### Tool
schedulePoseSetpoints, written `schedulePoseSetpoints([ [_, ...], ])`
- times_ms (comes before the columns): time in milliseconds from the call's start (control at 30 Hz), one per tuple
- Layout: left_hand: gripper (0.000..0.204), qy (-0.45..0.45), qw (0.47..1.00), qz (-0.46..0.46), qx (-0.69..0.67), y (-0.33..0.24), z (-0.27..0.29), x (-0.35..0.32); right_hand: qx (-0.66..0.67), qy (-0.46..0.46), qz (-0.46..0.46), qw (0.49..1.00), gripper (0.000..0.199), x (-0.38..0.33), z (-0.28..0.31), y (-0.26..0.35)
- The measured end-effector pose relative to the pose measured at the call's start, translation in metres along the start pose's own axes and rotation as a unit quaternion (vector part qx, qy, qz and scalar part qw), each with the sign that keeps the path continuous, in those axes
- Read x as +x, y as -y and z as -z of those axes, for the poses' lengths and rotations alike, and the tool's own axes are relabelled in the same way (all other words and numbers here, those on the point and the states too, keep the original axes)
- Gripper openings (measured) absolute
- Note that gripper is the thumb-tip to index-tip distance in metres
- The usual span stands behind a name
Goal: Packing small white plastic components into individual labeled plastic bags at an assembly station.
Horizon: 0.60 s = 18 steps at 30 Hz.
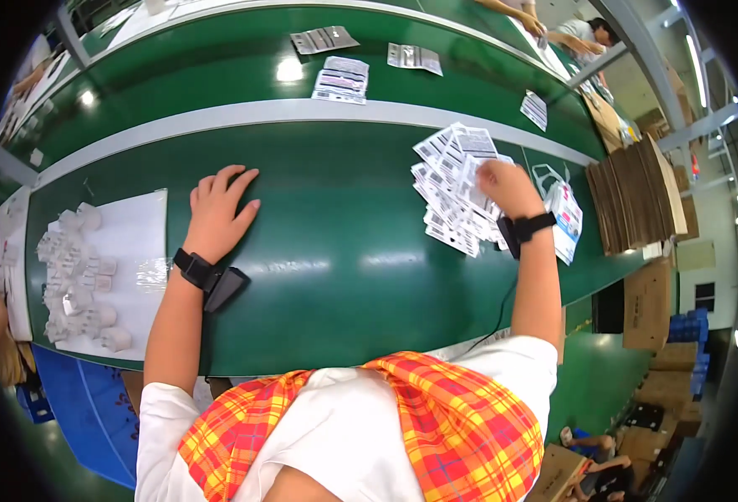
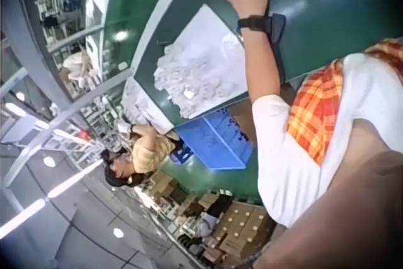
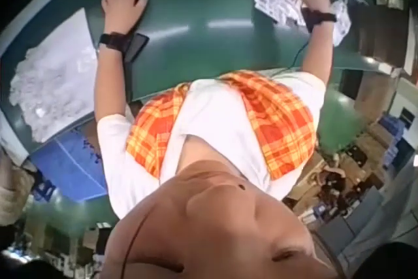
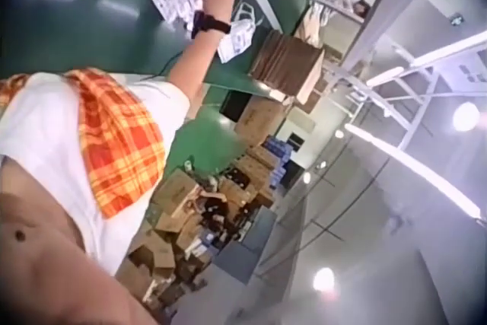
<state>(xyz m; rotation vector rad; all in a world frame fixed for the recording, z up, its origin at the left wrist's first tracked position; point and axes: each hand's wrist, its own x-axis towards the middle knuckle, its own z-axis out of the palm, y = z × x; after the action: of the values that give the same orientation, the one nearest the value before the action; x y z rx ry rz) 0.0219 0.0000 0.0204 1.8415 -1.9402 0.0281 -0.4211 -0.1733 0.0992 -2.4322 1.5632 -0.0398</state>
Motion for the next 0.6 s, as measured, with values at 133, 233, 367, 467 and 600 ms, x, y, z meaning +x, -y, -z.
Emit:
schedulePoseSetpoints([
  [133,0.045,0.001,1.000,-0.004,0.009,-0.001,-0.003,0.005,0.079,-0.154,0.037,0.984,0.022,-0.046,-0.043,-0.015],
  [233,0.045,0.009,1.000,-0.004,0.007,-0.002,-0.003,0.000,0.080,-0.091,0.015,0.993,0.016,-0.039,-0.048,-0.003],
  [367,0.042,0.012,1.000,-0.002,-0.014,-0.001,-0.003,-0.005,0.037,-0.096,0.062,0.993,0.017,-0.030,-0.029,0.036],
  [467,0.039,0.005,1.000,0.004,-0.018,-0.004,0.001,-0.008,0.167,-0.163,0.080,0.969,0.013,-0.012,-0.033,0.118],
  [600,0.035,-0.091,0.985,0.018,-0.144,-0.006,0.007,0.001,0.316,0.044,0.095,0.943,0.015,0.024,-0.071,0.220],
])
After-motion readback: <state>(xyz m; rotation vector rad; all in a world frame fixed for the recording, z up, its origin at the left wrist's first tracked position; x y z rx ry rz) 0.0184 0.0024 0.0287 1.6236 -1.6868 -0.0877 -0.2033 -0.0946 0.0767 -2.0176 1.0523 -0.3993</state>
